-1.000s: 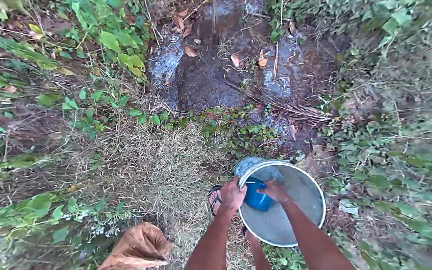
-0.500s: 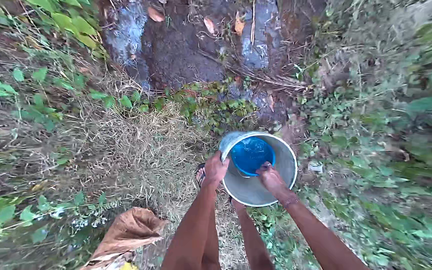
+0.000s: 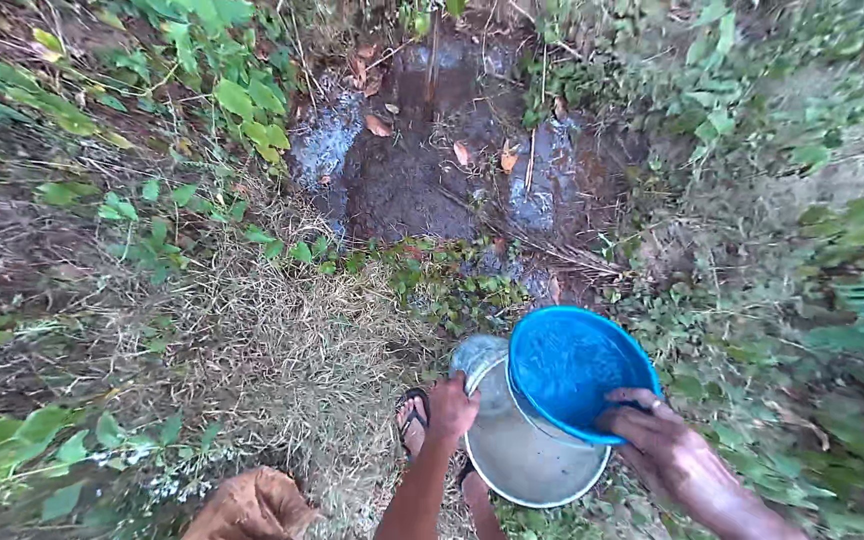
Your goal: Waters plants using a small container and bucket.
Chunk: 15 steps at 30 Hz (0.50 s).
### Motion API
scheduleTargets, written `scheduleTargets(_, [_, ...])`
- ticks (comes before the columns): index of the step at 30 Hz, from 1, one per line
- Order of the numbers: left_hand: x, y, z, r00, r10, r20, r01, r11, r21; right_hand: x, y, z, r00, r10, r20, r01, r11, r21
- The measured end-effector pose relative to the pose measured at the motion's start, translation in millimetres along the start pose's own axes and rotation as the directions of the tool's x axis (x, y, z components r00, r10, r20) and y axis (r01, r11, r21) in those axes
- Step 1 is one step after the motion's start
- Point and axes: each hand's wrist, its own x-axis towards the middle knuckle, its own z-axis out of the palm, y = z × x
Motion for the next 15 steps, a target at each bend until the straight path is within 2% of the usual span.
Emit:
scheduleTargets(4, [-2,1,-5,0.999,-0.017,0.042,0.018,1.000,-0.018,109,27,6,0.999,-0.034,-0.027,0.034,0.999,-0.004])
scheduleTargets(7, [-3,2,-11,0.997,-0.020,0.071,0.022,0.999,-0.030,204,49,13,0.993,0.088,0.075,-0.090,0.995,0.034])
scheduleTargets(11, [-1,-2,-11,0.997,-0.018,0.079,0.021,0.999,-0.038,333,69,27,0.961,0.205,0.184,-0.194,0.978,-0.078])
scheduleTargets(15, [-1,-1,-16,0.995,-0.019,0.099,0.023,0.999,-0.041,421,75,34,0.921,0.348,0.177,-0.328,0.935,-0.135])
